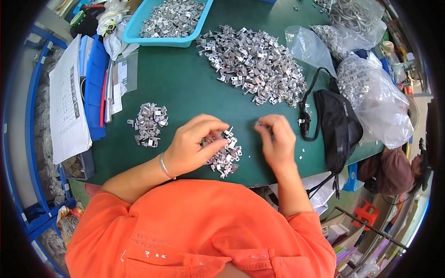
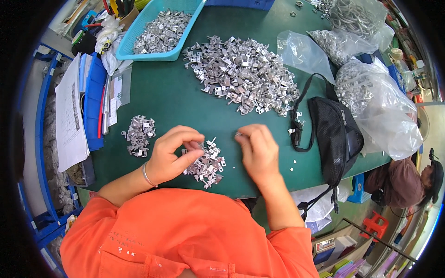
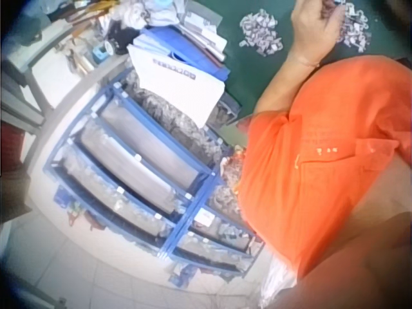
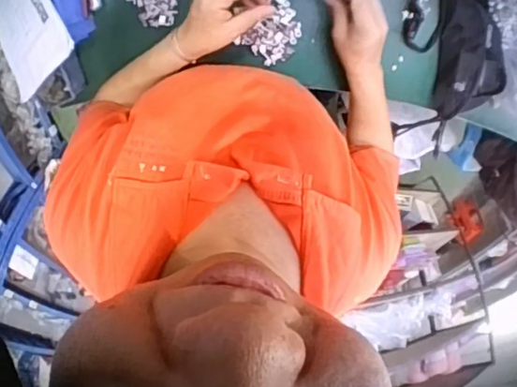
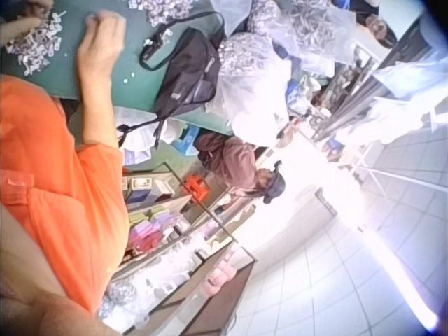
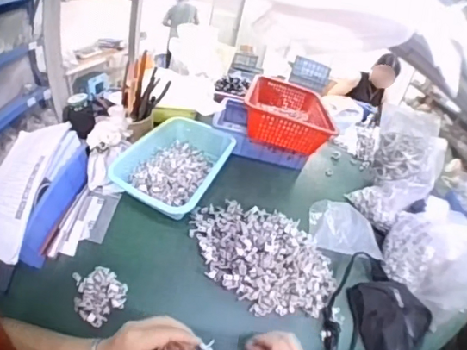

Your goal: The person sits at a green workbench and repeatedly picks up small metal brackets and screws from a large pile. They insert the screws into the brackets by hand and place the assembled units into a separate pile. The person continues this repetitive assembly process throughout the video.

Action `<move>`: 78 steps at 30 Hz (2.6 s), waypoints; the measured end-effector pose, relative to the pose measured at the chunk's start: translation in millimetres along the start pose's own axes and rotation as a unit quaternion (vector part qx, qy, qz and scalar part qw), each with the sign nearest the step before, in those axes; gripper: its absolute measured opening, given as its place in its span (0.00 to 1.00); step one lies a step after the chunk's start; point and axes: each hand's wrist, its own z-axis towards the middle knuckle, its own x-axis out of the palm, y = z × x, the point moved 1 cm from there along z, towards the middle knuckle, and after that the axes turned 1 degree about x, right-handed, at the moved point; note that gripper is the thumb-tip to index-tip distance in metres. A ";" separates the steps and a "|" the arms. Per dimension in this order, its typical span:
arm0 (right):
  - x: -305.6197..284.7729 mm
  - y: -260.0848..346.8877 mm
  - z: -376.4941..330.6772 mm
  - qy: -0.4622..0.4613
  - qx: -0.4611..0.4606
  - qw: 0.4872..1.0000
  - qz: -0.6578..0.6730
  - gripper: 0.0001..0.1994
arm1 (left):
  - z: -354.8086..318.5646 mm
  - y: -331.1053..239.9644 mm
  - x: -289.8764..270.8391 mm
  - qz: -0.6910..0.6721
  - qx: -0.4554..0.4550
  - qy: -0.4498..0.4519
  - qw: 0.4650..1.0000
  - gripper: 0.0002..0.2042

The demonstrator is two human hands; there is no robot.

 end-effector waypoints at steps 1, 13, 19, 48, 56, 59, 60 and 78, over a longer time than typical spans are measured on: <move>4.5 14.3 -1.5 0.002 0.000 0.999 0.046 0.12 | 2.2 -3.8 3.4 -0.063 -0.056 0.005 0.996 0.11; 2.0 38.1 -0.2 0.034 0.044 0.969 0.240 0.09 | 8.4 0.0 8.2 -0.185 -0.028 -0.014 0.982 0.06; 2.7 36.8 -3.0 0.057 -0.117 0.976 0.172 0.13 | 6.0 -8.2 1.0 -0.065 0.017 0.035 0.997 0.09; 18.7 -27.6 78.5 0.001 -0.047 0.957 -0.288 0.04 | 10.6 -0.3 0.0 0.150 0.114 -0.052 0.981 0.05; 6.2 -11.4 62.8 -0.011 -0.020 0.998 -0.051 0.06 | 3.7 24.5 -13.6 0.154 0.056 0.045 0.985 0.08; 6.8 8.3 48.2 0.040 -0.038 0.997 0.061 0.05 | 7.9 16.5 -8.1 0.088 0.018 -0.024 0.996 0.11; 6.7 15.0 42.5 0.053 -0.058 0.994 0.081 0.05 | 9.4 11.5 -4.7 0.028 -0.026 -0.046 0.998 0.17; 18.6 27.9 -7.2 0.047 0.077 0.947 0.307 0.06 | 3.9 7.2 5.6 -0.227 -0.048 0.002 0.973 0.18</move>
